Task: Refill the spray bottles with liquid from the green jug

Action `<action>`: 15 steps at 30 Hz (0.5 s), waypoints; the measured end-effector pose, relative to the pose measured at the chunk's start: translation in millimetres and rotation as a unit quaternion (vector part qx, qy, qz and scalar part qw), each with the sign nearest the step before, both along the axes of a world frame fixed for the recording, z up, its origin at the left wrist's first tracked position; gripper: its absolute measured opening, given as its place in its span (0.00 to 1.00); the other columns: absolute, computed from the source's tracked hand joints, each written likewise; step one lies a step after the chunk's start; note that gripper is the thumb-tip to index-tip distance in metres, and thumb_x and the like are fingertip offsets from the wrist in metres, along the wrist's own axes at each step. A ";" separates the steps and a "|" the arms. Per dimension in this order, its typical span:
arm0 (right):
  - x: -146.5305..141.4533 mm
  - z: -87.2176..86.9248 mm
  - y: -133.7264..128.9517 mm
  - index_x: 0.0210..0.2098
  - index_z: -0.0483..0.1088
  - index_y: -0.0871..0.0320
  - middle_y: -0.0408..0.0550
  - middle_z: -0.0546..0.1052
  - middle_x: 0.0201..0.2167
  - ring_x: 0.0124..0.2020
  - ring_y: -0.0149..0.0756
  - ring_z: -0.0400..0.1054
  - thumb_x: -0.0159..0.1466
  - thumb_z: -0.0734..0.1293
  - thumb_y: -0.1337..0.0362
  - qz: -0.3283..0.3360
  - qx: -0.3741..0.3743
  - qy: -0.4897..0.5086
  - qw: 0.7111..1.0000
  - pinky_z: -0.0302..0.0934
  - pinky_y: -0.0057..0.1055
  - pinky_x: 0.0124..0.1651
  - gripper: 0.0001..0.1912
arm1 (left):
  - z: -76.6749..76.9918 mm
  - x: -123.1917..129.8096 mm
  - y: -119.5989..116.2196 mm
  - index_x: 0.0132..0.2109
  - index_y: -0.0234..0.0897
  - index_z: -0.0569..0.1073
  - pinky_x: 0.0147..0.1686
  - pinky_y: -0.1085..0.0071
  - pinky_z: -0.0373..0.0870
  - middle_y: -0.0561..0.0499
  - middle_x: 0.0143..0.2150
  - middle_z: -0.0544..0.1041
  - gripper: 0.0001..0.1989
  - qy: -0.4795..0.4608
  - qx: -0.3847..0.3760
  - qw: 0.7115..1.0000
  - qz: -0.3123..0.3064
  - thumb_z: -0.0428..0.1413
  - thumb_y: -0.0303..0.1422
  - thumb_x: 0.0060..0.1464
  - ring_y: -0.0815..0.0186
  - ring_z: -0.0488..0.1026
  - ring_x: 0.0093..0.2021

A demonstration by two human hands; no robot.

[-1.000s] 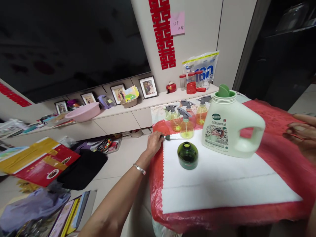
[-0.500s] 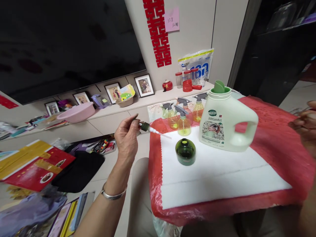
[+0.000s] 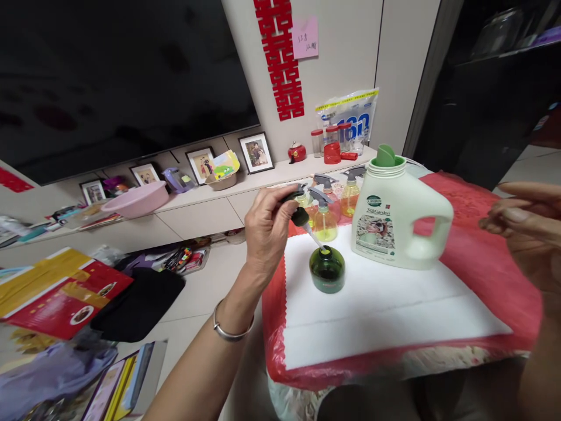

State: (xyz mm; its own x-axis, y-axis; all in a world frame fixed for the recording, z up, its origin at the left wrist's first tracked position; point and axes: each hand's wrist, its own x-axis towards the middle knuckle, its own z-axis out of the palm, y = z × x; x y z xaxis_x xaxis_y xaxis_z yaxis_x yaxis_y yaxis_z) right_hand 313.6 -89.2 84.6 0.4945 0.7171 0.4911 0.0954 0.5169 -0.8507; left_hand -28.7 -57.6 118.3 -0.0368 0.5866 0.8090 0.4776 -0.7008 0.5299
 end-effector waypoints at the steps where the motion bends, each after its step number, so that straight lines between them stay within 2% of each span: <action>1: -4.1 0.7 -2.3 0.45 0.79 0.59 0.52 0.74 0.32 0.28 0.35 0.69 0.46 0.75 0.65 0.023 0.012 0.000 1.000 0.63 0.36 0.33 0.25 | -0.5 3.2 0.1 0.48 0.42 0.79 0.46 0.71 0.73 0.51 0.42 0.78 0.09 0.025 0.010 1.000 0.001 0.58 0.33 0.61 0.67 0.77 0.43; 3: -11.7 1.8 -5.8 0.44 0.79 0.58 0.50 0.75 0.32 0.28 0.34 0.69 0.47 0.75 0.67 0.053 0.023 -0.004 0.998 0.64 0.34 0.33 0.23 | -3.8 9.6 0.6 0.48 0.43 0.79 0.46 0.71 0.73 0.52 0.41 0.78 0.09 0.065 0.021 0.998 -0.002 0.58 0.32 0.62 0.67 0.76 0.44; 5: -19.3 2.4 -7.6 0.44 0.79 0.57 0.50 0.75 0.33 0.29 0.33 0.70 0.48 0.76 0.66 0.068 0.003 -0.009 0.998 0.66 0.33 0.33 0.22 | -11.5 15.4 1.5 0.48 0.43 0.79 0.46 0.71 0.72 0.52 0.41 0.78 0.09 0.084 0.012 0.996 -0.009 0.57 0.32 0.62 0.67 0.75 0.43; 8: -30.8 0.3 -6.5 0.42 0.79 0.57 0.49 0.76 0.33 0.31 0.34 0.72 0.47 0.78 0.63 0.115 -0.049 -0.017 0.992 0.68 0.29 0.34 0.22 | -30.7 21.8 2.8 0.49 0.44 0.78 0.46 0.70 0.72 0.52 0.42 0.78 0.10 0.082 -0.025 0.996 -0.027 0.57 0.30 0.62 0.67 0.75 0.44; 12: -49.2 -9.5 0.0 0.43 0.78 0.56 0.48 0.76 0.34 0.34 0.31 0.72 0.51 0.77 0.58 0.189 -0.087 -0.072 0.975 0.69 0.24 0.35 0.21 | -58.7 25.8 1.9 0.50 0.44 0.79 0.46 0.67 0.73 0.50 0.43 0.78 0.12 0.068 -0.075 0.993 -0.059 0.56 0.28 0.61 0.64 0.75 0.44; 15: -68.2 -19.9 4.9 0.44 0.77 0.56 0.47 0.77 0.35 0.36 0.31 0.73 0.54 0.75 0.55 0.227 -0.108 -0.133 0.959 0.70 0.25 0.38 0.19 | -72.4 27.8 -0.8 0.49 0.43 0.79 0.45 0.67 0.73 0.49 0.42 0.78 0.13 0.050 -0.110 0.990 -0.078 0.56 0.28 0.60 0.64 0.75 0.44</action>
State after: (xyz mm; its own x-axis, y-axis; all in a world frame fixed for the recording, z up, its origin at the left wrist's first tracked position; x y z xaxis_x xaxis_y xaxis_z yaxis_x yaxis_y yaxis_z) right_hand 245.4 -84.3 64.7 -0.0155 0.9281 0.3721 0.1312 0.3708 -0.9194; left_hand -0.9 -58.4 45.9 0.1414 0.7417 0.6556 0.4312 -0.6423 0.6337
